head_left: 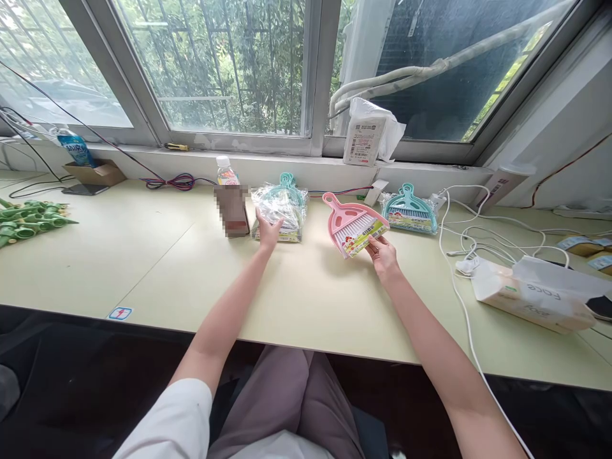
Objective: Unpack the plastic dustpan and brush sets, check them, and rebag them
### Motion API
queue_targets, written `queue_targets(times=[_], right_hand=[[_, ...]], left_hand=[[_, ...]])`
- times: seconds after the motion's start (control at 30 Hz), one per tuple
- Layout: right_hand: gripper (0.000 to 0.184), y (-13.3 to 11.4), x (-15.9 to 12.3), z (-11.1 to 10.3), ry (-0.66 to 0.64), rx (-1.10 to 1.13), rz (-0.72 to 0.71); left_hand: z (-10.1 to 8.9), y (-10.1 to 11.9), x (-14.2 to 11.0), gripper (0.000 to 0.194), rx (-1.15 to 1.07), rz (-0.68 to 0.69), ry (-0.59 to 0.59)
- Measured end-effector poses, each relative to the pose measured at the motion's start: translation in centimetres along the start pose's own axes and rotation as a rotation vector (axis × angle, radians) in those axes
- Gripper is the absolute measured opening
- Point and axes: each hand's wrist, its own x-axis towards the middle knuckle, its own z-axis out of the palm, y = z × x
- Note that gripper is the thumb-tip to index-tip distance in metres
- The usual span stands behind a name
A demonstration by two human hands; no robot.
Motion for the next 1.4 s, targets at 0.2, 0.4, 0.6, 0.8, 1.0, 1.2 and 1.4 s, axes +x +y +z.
queue_targets(times=[0.2,0.4,0.6,0.8,1.0,1.2,1.4], right_hand=[[0.035,0.7,-0.1,0.3,-0.072,-0.001,0.006],[0.037,0.6,-0.6,1.3,-0.122,0.023,-0.008],[0.038,1.0,-1.7,2.3,-0.258,-0.064,0.076],[0.026,-1.7,-1.1,0.9,0.062,-0.583,-0.160],[0.043,-5.3,1.5,-4.3,0.481,-1.297,-0.534],[0.036,-2.2,-0.1,-1.1,0.034,-1.540,-0.896],[0.039,1.8,-6.3,5.7,-0.210,-1.707,-0.961]], left_hand=[[0.6,1.1,-2.0,0.090,0.377,0.278,0.266],[2.0,3.4,-4.5,0.055,0.253,0.322,-0.118],[5.8,1.0,-6.8,0.058,-0.204,-0.140,-0.618],[6.2,-0.7,-6.3,0.054,-0.246,-0.235,-0.509],[6.3,-0.9,-6.0,0.046,-0.257,-0.270,-0.585],[6.1,-1.5,-5.6,0.051,-0.274,-0.170,-0.718],[5.9,-1.9,-6.3,0.052,-0.138,-0.033,-0.736]])
